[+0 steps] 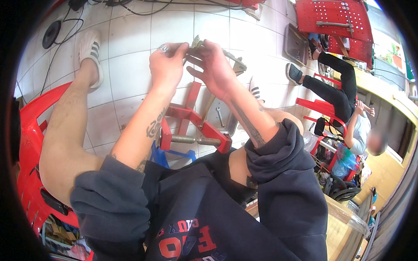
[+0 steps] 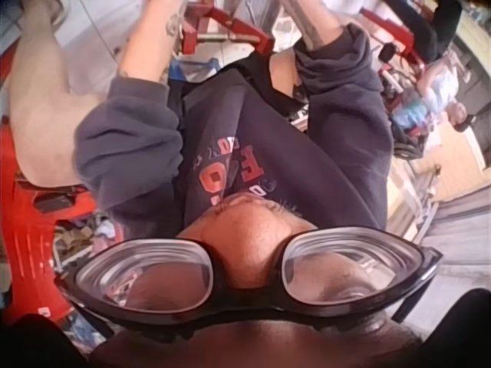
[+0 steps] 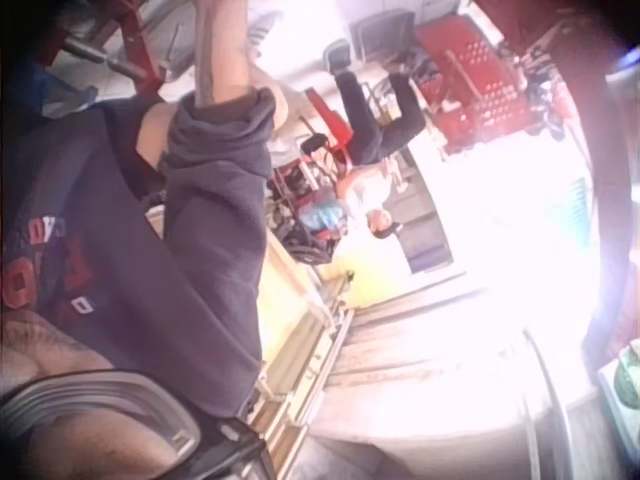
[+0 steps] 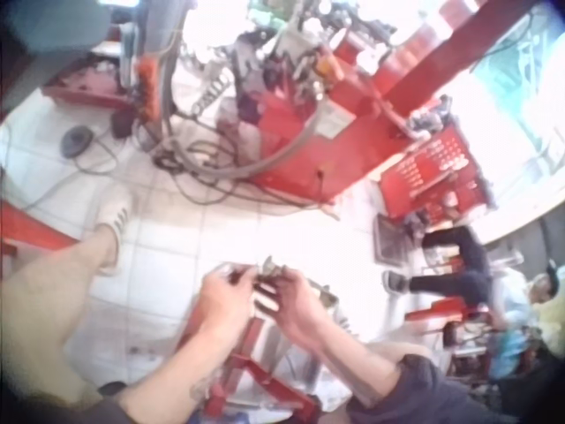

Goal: The person sits on a low chair in a workshop and assembles a mechanical component using a wrench. They tighten a bolt on a metal bracket, attach a hose, and manipulate the parts to fit them together.

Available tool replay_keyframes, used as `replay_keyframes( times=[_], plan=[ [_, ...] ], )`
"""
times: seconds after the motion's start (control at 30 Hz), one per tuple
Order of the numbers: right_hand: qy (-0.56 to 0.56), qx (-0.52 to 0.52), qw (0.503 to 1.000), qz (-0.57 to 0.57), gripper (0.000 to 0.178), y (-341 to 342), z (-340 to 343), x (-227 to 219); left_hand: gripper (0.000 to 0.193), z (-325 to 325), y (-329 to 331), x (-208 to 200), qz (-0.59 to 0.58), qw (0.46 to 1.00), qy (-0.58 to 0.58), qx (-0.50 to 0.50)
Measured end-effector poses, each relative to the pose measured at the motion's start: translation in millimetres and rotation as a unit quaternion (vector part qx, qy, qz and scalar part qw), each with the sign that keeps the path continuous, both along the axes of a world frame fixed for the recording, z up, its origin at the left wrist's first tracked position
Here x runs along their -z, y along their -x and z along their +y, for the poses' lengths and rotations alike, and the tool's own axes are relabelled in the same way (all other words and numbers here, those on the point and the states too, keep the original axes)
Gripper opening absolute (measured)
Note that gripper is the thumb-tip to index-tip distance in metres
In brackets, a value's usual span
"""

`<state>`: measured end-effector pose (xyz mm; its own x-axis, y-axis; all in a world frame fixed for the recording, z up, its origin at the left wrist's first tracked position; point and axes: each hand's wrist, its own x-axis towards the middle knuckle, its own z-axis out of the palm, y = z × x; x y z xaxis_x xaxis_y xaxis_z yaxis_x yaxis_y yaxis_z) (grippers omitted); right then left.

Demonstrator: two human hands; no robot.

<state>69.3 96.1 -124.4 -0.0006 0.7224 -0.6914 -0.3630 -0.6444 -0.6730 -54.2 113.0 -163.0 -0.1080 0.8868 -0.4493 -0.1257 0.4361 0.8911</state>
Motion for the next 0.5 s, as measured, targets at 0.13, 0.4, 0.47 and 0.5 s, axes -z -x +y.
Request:
replay_keyframes(
  times=[0.13, 0.4, 0.47, 0.5],
  plan=[
    [-0.036, -0.013, 0.999, 0.013, 0.049, 0, -2, 4, 0.017, 2, -3, 1, -0.011, 1.000, -0.006, 0.007],
    [-0.043, -0.022, 0.999, -0.005, 0.055, -5, -4, 5, 0.018, 4, -11, -5, -0.015, 1.000, -0.025, -0.002],
    [-0.041, -0.024, 0.999, -0.015, 0.058, -4, -5, 7, 0.018, 3, -12, -7, -0.008, 0.999, -0.037, 0.002],
    [-0.041, -0.024, 0.999, -0.021, 0.060, -4, -7, 7, 0.018, 3, -12, -8, -0.004, 0.999, -0.043, 0.005]
  ],
)
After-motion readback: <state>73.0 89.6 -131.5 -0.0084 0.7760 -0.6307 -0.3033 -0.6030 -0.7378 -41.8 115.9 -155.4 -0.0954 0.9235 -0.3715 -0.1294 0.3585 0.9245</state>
